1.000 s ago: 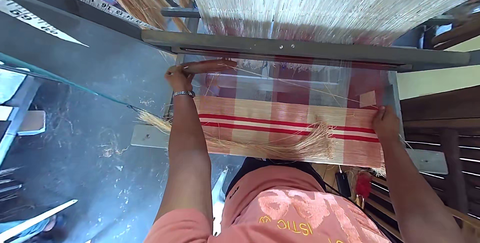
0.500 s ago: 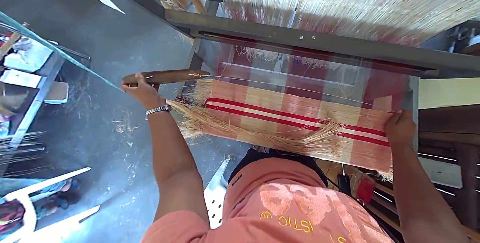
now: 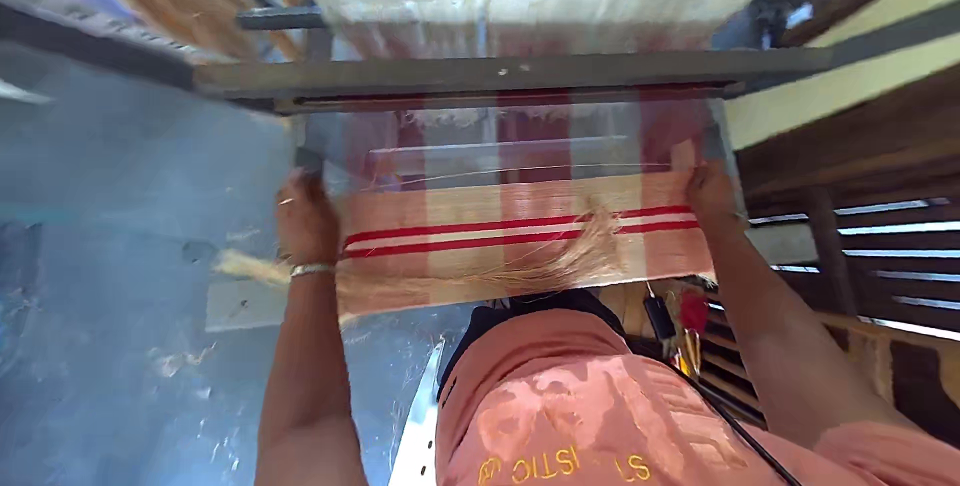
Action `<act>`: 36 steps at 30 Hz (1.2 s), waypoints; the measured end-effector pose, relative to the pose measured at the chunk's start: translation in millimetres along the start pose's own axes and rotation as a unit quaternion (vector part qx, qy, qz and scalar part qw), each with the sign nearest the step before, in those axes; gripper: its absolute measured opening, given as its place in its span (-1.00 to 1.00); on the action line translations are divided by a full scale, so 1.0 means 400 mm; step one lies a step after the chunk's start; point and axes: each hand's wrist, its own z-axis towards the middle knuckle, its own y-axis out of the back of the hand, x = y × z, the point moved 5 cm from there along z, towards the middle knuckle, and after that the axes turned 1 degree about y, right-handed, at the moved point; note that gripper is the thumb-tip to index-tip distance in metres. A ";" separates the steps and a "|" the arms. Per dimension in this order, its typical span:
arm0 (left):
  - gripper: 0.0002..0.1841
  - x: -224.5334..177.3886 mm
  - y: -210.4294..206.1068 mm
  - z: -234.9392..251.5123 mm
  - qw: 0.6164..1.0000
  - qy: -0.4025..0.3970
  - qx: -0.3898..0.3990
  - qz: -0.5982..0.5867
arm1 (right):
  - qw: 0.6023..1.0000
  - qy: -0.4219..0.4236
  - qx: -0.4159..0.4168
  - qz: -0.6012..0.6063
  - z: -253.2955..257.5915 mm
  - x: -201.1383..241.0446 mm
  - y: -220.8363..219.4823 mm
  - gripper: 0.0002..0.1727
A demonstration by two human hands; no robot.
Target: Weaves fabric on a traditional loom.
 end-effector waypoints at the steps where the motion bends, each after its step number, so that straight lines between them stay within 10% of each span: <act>1: -0.49 0.025 0.022 -0.006 1.000 0.011 -0.029 -0.007 | 1.000 0.018 -0.007 0.010 0.015 -0.017 0.000 -0.49; 5: -0.48 0.034 0.272 -0.115 0.953 0.065 -0.240 -0.175 | 0.985 0.102 -0.117 0.071 0.056 -0.016 0.076 -0.36; 9: -0.56 0.024 0.361 -0.260 0.852 0.157 -0.359 -0.347 | 0.934 0.250 -0.202 0.157 0.014 0.273 0.214 -0.33; 13: -0.35 -0.200 0.250 -0.294 0.818 0.106 -0.241 -0.511 | 0.885 0.416 -0.162 0.133 0.020 0.626 0.165 -0.41; 18: -0.42 -0.269 -0.081 -0.392 0.770 0.190 -0.051 -0.607 | 0.924 0.357 -0.133 -0.011 0.067 0.747 0.004 -0.26; 26: -0.55 -0.253 -0.204 -0.435 0.956 0.071 -0.093 -0.271 | 0.926 0.359 -0.110 -0.051 -0.190 0.560 -0.036 -0.28; 36: -0.51 -0.288 -0.237 -0.429 0.988 0.007 -0.107 -0.114 | 0.934 0.337 -0.105 -0.054 -0.194 0.557 -0.036 -0.23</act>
